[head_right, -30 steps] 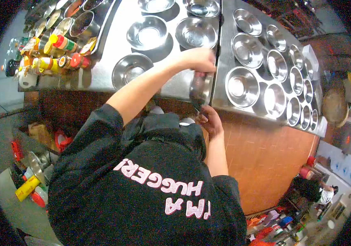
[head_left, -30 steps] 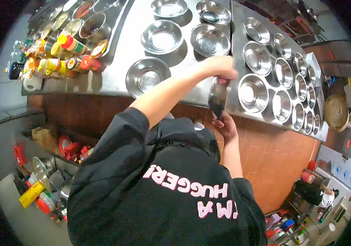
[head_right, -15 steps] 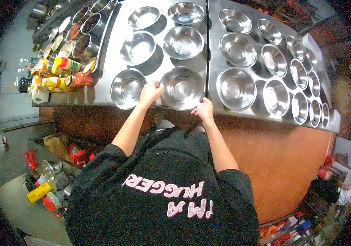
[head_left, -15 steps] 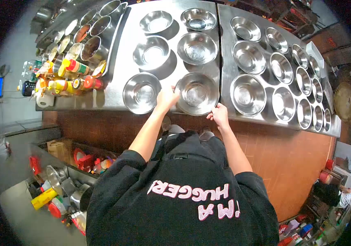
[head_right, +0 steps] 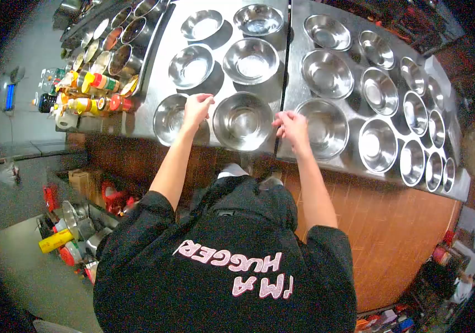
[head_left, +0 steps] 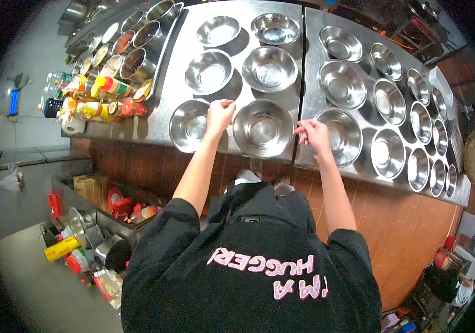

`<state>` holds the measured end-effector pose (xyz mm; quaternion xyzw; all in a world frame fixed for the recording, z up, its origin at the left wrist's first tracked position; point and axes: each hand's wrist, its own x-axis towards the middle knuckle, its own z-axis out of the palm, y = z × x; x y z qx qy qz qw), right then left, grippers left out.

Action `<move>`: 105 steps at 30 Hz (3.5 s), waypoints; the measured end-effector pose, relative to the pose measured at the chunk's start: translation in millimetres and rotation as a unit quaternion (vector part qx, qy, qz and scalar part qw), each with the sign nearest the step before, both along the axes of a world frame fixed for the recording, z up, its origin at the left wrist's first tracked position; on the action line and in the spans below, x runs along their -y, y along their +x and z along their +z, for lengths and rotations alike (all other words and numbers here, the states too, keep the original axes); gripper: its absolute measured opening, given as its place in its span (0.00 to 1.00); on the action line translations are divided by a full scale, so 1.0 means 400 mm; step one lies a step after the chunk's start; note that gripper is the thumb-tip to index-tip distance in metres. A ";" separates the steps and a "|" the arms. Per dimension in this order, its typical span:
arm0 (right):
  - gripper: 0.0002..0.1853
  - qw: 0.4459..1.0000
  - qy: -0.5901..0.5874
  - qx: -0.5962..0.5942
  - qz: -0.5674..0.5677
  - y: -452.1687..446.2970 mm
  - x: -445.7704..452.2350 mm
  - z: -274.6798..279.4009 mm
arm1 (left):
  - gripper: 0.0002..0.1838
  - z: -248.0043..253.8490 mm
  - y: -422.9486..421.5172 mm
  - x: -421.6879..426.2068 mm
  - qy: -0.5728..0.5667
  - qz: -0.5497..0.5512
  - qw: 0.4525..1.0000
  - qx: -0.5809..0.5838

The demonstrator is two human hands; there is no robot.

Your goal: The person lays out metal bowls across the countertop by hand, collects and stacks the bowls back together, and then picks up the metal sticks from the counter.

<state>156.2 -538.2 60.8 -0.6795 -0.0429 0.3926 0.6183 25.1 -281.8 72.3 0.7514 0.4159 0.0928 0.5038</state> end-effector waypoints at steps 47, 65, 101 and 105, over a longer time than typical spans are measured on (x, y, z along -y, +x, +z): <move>0.15 0.664 0.040 0.744 -0.067 0.137 -0.064 0.229 | 0.16 0.081 0.221 -0.021 0.371 -0.203 0.845 0.326; 0.08 0.985 0.105 -0.070 -0.118 0.093 0.014 0.063 | 0.12 0.315 0.211 0.117 -0.014 -0.375 0.914 0.156; 0.10 0.994 -0.090 0.000 -0.056 0.193 -0.241 -0.114 | 0.16 -0.106 0.261 -0.132 0.208 -0.104 0.968 -0.091; 0.21 0.912 -0.317 0.259 0.021 0.263 -0.197 -0.065 | 0.16 -0.009 0.309 -0.169 0.251 -0.061 0.960 -0.107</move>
